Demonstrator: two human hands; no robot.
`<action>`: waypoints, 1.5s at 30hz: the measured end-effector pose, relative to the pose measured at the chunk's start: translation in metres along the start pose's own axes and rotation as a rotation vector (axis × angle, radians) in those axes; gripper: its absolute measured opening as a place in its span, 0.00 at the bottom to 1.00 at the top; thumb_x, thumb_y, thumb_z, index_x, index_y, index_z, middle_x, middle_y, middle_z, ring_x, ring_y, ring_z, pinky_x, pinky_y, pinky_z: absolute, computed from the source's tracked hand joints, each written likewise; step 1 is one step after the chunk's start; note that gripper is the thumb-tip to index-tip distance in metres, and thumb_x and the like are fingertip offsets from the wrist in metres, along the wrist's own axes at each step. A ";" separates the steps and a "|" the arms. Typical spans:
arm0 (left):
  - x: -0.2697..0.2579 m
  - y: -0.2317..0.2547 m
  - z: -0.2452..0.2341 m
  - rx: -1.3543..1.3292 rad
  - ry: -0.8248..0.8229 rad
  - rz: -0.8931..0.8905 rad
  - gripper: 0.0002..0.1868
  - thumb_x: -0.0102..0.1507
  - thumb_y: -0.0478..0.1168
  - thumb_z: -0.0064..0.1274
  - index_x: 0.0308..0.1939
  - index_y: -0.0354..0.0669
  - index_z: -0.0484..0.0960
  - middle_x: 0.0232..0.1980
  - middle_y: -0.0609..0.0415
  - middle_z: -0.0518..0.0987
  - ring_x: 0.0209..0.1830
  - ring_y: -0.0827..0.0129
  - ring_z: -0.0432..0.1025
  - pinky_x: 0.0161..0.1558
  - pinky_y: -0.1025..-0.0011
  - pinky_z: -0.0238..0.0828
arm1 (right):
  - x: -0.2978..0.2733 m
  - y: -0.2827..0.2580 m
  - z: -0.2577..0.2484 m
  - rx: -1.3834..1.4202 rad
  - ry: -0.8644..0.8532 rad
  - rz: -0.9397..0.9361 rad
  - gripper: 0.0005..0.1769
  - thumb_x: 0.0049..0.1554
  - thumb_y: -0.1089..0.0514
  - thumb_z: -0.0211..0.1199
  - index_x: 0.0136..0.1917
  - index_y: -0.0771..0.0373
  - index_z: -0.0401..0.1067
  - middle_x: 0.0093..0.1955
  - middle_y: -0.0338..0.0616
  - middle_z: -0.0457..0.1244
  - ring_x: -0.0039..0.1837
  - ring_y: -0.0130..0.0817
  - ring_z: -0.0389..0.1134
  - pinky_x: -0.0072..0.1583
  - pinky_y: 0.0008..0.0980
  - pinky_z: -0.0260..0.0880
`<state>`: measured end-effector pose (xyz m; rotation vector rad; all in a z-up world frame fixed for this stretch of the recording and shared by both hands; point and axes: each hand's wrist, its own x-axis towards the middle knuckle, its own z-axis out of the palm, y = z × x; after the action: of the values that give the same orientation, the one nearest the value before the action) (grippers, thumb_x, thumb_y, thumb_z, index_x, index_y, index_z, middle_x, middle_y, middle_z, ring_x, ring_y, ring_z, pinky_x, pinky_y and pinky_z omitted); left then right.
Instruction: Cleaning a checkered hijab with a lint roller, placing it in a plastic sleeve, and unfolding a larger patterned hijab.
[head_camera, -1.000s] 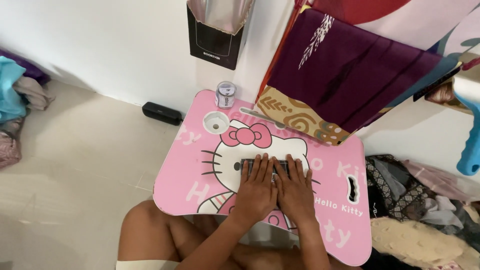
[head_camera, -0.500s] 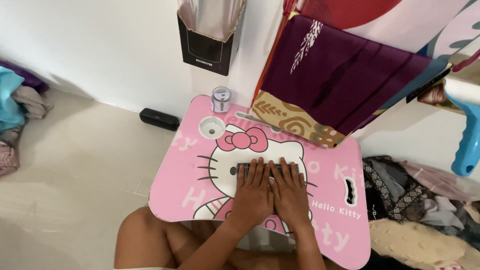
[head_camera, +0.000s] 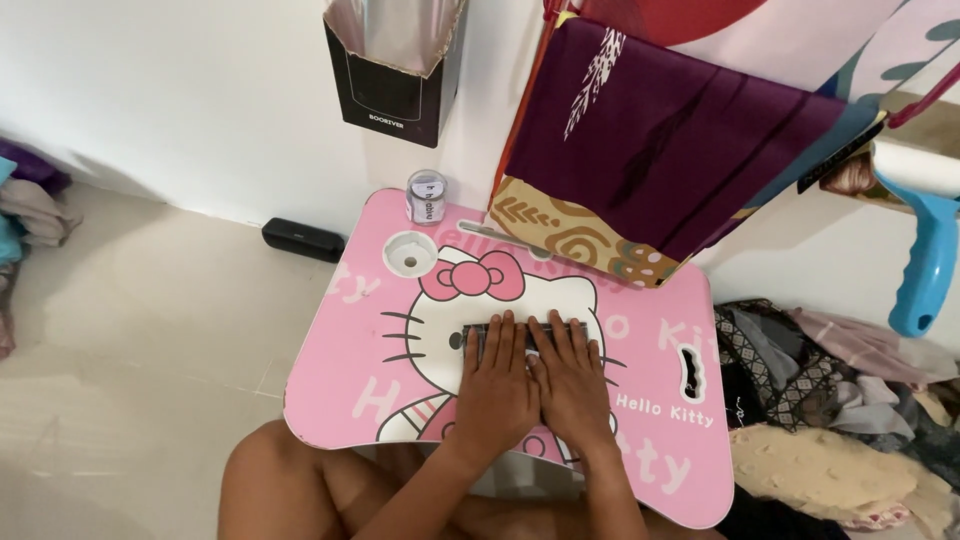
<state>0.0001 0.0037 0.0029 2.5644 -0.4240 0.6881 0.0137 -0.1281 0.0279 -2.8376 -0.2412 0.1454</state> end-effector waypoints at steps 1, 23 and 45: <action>0.001 0.001 -0.001 -0.004 0.020 0.001 0.31 0.69 0.44 0.33 0.73 0.29 0.66 0.76 0.37 0.66 0.80 0.49 0.55 0.78 0.46 0.42 | 0.000 -0.001 -0.002 0.031 -0.001 0.010 0.33 0.68 0.44 0.30 0.85 0.43 0.41 0.88 0.37 0.32 0.87 0.42 0.26 0.80 0.50 0.27; 0.007 0.004 -0.018 -0.148 -0.010 -0.101 0.31 0.69 0.44 0.38 0.75 0.31 0.62 0.79 0.37 0.60 0.81 0.46 0.49 0.78 0.44 0.36 | -0.008 0.013 -0.050 0.897 0.196 0.576 0.31 0.51 0.55 0.72 0.67 0.59 0.69 0.63 0.41 0.64 0.58 0.35 0.64 0.57 0.34 0.69; 0.060 -0.010 -0.126 -1.037 -0.152 -0.100 0.21 0.62 0.44 0.63 0.57 0.45 0.81 0.53 0.56 0.84 0.53 0.68 0.78 0.52 0.70 0.76 | -0.065 -0.025 -0.164 0.508 0.129 0.209 0.23 0.50 0.53 0.74 0.59 0.52 0.78 0.54 0.36 0.75 0.58 0.30 0.75 0.60 0.31 0.73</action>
<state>0.0041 0.0641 0.1292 1.6277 -0.5174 0.1393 -0.0338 -0.1617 0.1961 -2.3469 0.1091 0.0553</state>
